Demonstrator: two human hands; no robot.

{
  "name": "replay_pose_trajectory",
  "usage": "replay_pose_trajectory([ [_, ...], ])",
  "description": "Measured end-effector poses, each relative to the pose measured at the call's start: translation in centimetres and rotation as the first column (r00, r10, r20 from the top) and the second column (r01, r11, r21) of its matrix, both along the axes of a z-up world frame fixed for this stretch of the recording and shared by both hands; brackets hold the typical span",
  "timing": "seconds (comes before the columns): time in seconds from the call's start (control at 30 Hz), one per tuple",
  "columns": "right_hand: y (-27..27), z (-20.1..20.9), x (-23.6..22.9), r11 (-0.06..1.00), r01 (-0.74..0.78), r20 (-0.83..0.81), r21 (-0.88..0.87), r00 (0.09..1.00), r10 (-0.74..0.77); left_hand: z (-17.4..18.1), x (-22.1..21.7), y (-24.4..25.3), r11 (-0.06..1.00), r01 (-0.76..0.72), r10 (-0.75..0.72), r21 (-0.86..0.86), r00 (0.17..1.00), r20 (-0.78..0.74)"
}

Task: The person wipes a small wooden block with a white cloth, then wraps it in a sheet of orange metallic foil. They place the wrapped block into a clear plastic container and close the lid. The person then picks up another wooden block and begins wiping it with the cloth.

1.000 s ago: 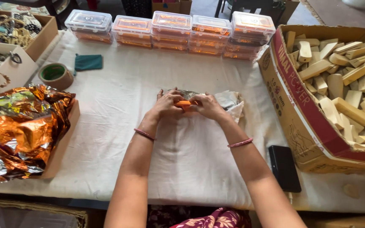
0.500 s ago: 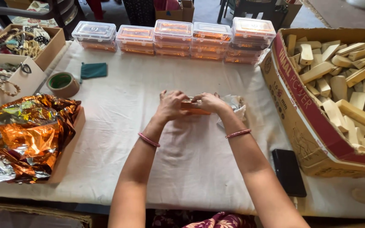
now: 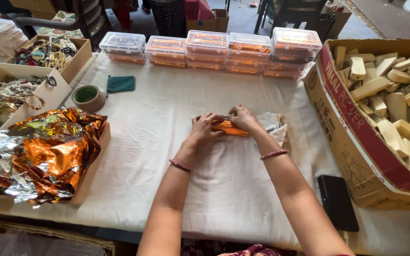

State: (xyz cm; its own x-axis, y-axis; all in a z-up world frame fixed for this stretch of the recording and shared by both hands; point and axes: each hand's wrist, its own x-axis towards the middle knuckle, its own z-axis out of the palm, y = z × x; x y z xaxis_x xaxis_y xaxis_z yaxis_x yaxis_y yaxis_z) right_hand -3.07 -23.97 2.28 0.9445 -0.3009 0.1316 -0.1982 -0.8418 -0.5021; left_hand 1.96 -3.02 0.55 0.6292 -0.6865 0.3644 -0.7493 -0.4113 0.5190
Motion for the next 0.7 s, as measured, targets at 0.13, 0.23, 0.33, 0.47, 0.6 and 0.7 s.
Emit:
replay_pose_trajectory([
  [0.13, -1.2, -0.3, 1.6, 0.995, 0.032, -0.128, 0.093, 0.992, -0.020, -0.1, 0.4, 0.3, 0.998, 0.036, -0.035, -0.060, 0.999, 0.025],
  [0.23, -2.4, -0.3, 2.0, 0.985, -0.077, -0.135, 0.156, 0.986, 0.099, -0.8, 1.2, 0.0, 0.996, 0.046, -0.047, -0.075, 0.999, -0.003],
  [0.33, -2.5, 1.4, 1.3, 0.816, -0.077, -0.154, 0.573, 0.968, 0.199, -1.4, 1.8, -0.4, 0.997, 0.043, -0.044, -0.059, 0.999, -0.021],
  [0.47, -2.4, 2.9, 0.8, 0.817, -0.185, -0.192, 0.546, 0.922, 0.337, -0.8, 1.4, -0.3, 0.999, 0.023, -0.022, -0.037, 0.999, 0.032],
  [0.6, -2.4, 3.5, 0.5, 0.875, -0.258, -0.221, 0.409, 0.903, 0.369, -0.2, 1.0, -0.1, 1.000, 0.004, -0.003, -0.018, 1.000, 0.020],
  [0.7, -2.4, 3.0, 0.8, 0.901, -0.232, -0.212, 0.366, 0.922, 0.323, -1.1, 1.4, 0.0, 0.997, -0.009, 0.003, -0.076, 0.997, -0.081],
])
